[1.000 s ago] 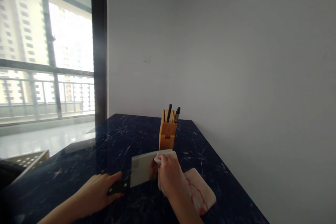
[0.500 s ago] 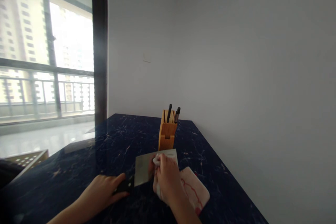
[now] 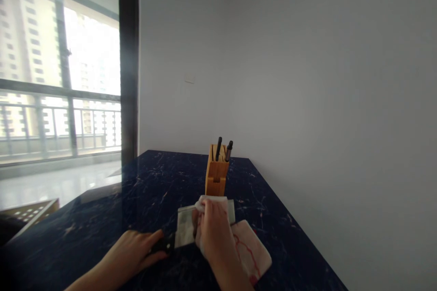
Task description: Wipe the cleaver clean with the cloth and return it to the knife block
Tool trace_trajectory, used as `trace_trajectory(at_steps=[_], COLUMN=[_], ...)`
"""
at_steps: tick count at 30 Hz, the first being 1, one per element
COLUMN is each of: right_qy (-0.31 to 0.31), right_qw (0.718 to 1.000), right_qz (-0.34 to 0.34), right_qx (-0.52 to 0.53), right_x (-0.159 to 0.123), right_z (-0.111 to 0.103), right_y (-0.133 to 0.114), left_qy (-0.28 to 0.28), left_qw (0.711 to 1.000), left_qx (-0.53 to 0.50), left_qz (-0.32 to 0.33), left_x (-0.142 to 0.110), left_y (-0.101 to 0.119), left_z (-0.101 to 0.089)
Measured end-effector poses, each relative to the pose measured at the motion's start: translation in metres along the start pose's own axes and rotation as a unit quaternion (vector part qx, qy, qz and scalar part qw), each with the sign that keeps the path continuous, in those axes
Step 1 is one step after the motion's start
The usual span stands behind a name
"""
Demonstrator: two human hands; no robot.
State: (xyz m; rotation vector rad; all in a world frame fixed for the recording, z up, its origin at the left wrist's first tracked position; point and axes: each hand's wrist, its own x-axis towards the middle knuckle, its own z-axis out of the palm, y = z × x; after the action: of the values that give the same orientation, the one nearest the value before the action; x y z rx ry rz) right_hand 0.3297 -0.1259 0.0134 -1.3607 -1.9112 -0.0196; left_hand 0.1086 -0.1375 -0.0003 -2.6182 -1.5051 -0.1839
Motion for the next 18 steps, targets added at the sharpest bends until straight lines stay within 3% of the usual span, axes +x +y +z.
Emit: trace_trajectory(at_steps=[4,8,11,16,18], right_qy=[0.036,-0.025,-0.049,0.037,0.041], right_qw=[0.999,0.998,0.995,0.999,0.999], right_qz=[0.035,-0.057,-0.074,-0.006,0.005], right_qx=[-0.004,-0.024,-0.052,-0.017,-0.001], right_x=[0.002,-0.004,-0.004,0.003,0.004], right_z=[0.003,0.009,0.009,0.004,0.003], right_y=[0.013,-0.008,-0.016,0.015,0.022], left_qy=[0.0,0.011,0.017,0.02,0.021], left_qw=[1.0,1.0,1.0,1.0,1.0], left_qx=[0.004,0.009,0.01,0.008,0.009], left_qz=[-0.006,-0.007,0.002,0.011,0.01], left_x=[0.001,0.002,0.002,0.0,0.0], left_y=[0.004,0.003,0.002,0.001,0.001], left_z=[0.001,0.002,0.001,0.001,0.002])
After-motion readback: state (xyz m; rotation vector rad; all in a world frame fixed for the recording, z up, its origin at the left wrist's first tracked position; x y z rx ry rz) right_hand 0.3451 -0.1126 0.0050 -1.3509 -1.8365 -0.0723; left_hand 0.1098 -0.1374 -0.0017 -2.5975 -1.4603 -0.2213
